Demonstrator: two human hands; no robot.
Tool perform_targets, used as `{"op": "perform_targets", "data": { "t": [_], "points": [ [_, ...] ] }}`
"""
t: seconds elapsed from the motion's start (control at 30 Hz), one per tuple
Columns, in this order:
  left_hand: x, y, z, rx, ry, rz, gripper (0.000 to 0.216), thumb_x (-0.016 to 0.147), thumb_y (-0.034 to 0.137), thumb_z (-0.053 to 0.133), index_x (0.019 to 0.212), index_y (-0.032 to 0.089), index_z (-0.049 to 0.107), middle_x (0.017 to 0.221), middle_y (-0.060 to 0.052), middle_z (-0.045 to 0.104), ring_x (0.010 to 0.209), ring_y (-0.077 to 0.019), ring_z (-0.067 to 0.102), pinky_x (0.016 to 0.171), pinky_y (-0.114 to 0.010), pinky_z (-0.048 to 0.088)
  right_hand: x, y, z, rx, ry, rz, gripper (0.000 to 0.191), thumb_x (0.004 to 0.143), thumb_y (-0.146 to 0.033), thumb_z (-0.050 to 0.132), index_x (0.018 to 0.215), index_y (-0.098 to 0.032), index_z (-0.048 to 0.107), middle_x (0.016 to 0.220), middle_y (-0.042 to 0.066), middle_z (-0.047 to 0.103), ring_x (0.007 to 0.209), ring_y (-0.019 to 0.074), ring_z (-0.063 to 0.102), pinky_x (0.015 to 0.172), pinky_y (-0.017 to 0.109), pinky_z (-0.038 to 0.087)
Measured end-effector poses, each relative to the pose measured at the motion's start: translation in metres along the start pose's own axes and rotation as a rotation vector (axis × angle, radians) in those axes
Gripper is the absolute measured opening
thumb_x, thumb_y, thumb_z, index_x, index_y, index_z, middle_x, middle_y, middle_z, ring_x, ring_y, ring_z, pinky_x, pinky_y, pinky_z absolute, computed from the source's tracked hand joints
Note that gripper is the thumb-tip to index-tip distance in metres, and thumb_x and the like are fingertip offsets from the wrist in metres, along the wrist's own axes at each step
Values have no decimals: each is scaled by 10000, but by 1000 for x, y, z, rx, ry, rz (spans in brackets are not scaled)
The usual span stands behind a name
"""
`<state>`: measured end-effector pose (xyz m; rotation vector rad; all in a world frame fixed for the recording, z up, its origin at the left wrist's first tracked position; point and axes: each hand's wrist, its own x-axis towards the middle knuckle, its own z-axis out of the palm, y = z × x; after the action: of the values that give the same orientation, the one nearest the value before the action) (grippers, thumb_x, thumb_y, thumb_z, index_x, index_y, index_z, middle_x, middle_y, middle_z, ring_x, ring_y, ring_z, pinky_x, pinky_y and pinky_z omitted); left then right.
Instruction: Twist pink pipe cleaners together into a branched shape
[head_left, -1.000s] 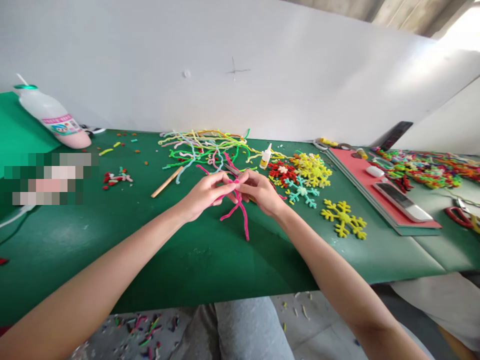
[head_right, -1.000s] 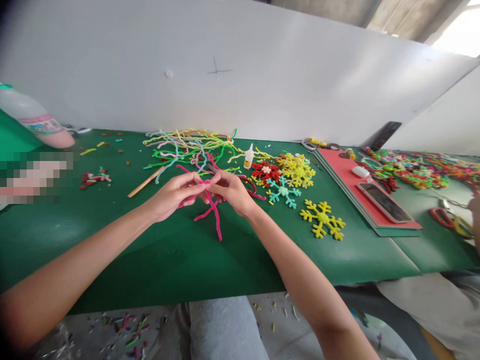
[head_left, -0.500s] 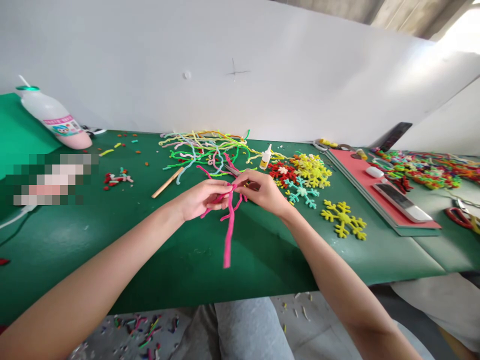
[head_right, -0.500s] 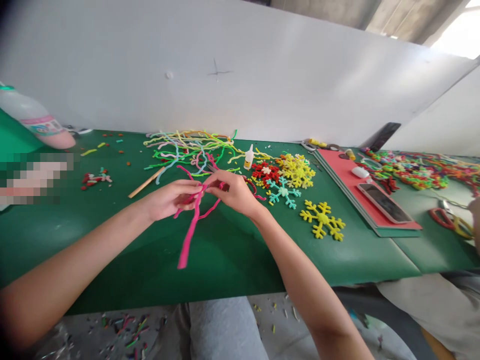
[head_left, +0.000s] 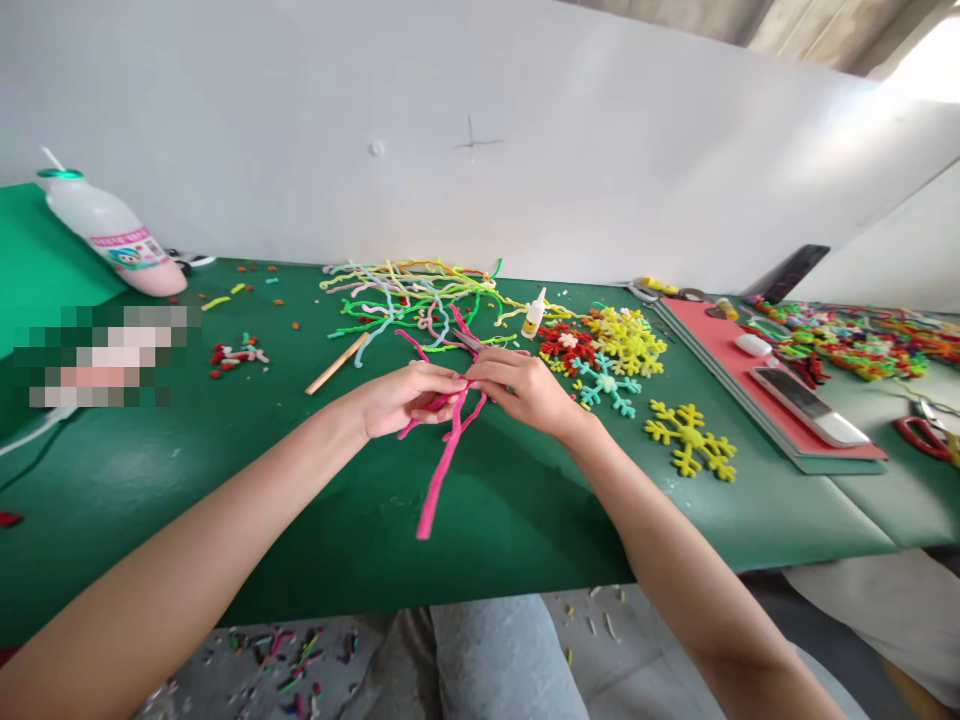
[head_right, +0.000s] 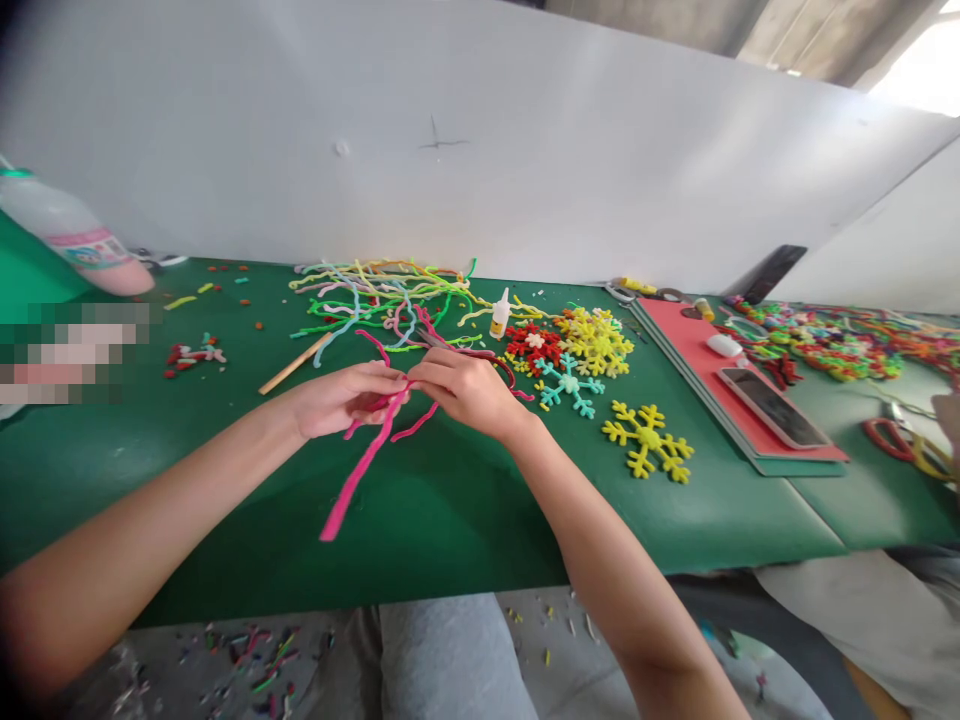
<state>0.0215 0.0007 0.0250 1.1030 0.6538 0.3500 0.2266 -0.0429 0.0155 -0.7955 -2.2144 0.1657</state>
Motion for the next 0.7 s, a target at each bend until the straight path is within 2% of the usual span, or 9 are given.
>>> {"op": "perform_targets", "data": {
  "t": [0.2,0.47,0.57,0.7],
  "points": [
    [-4,4,4,127,44,79,221,801,242,692,664,127,563,570,5,508,481,-50,415,414,-180,210,0,0,1,-3,-1,3,158,956,-211,489,928,-181,642,913,79,637,871,180,604,762,306,493],
    [-13,13,14,329,94,133,197,825,276,658,715,150,555,574,24,486,462,-49,353,418,-196,209,2,-3,4,155,-15,57,147,925,-170,494,817,-183,593,790,40,584,739,154,523,710,292,438],
    [-13,13,16,423,109,181,186,822,292,656,735,160,557,571,37,472,463,-57,344,425,-205,216,4,-6,4,241,-16,128,168,902,-157,496,751,-181,568,736,20,564,699,143,493,686,284,416],
    [-12,11,16,606,112,275,191,844,317,624,746,168,554,592,33,534,490,-72,390,469,-214,268,5,-11,2,376,-42,319,193,853,-153,514,663,-172,547,635,-13,518,611,116,451,600,257,372]
  ]
}}
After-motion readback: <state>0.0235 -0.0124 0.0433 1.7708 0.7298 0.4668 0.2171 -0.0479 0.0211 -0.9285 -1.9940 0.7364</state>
